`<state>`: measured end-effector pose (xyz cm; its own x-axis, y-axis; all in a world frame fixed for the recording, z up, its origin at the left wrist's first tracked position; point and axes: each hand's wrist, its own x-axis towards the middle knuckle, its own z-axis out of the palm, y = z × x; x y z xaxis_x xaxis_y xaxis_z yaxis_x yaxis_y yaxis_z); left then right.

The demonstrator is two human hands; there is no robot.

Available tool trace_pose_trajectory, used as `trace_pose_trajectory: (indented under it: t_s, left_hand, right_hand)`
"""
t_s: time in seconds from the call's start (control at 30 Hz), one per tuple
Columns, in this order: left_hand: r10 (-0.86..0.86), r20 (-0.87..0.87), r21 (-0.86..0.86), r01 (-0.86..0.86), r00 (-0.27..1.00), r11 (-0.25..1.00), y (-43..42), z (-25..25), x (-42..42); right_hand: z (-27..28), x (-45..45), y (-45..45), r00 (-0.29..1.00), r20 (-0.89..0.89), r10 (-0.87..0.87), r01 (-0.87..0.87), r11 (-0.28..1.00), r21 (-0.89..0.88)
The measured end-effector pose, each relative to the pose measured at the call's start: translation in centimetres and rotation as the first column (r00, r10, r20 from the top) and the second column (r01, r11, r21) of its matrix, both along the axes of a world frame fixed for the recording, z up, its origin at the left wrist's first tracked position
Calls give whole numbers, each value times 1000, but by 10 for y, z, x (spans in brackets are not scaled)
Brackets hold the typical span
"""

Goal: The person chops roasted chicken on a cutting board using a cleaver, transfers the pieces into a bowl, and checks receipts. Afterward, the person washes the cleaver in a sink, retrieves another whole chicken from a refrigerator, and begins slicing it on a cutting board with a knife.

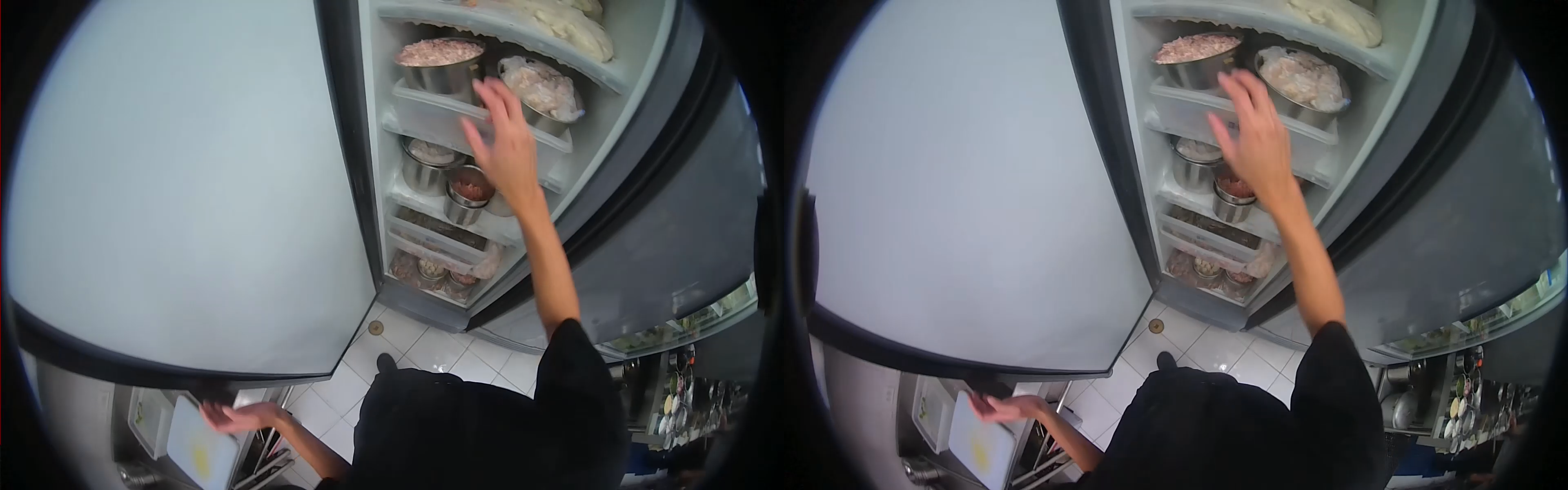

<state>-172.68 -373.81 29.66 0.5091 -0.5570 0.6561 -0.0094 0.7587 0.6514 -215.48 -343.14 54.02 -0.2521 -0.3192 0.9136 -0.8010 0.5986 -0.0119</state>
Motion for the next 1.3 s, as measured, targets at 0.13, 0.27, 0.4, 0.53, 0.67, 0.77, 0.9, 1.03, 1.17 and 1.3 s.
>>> trace_pose_trajectory:
  t_s: [0.13,0.27,0.4,0.53,0.67,0.77,0.9,1.03,1.17,1.3]
  left_hand:
    - [-78,12,-250,78,997,965,31,46,-58]
    - [-648,253,141,635,719,760,67,41,-123]
    - [-961,270,404,898,64,173,65,63,-193]
    - [-950,168,406,897,-263,-177,72,84,-243]
    - [-863,-7,372,799,-506,-472,81,99,-289]
    - [-760,-170,378,671,-628,-639,86,107,-322]
    - [-615,-328,231,570,-717,-789,86,142,-344]
    - [-574,-352,188,545,-739,-817,68,172,-342]
    - [-463,-498,135,462,-733,-877,47,159,-314]
    - [-543,-629,334,437,-556,-835,47,149,-276]
  right_hand:
    - [36,-71,-37,985,59,-164,150,970,194]
    - [34,-103,-56,974,77,-212,203,973,114]
    - [37,-114,-67,986,82,-144,149,988,-49]
    - [47,-128,-69,978,113,-178,197,961,-195]
    - [59,-122,-64,967,251,-39,133,921,-366]
    - [69,-102,-59,940,340,25,109,923,-370]
    - [66,-54,-51,949,269,163,-40,911,-410]
    - [51,15,-50,966,191,175,-108,942,-317]
    - [0,58,-47,904,254,344,-289,930,-227]
    - [-67,77,-49,837,373,400,-387,915,-114]
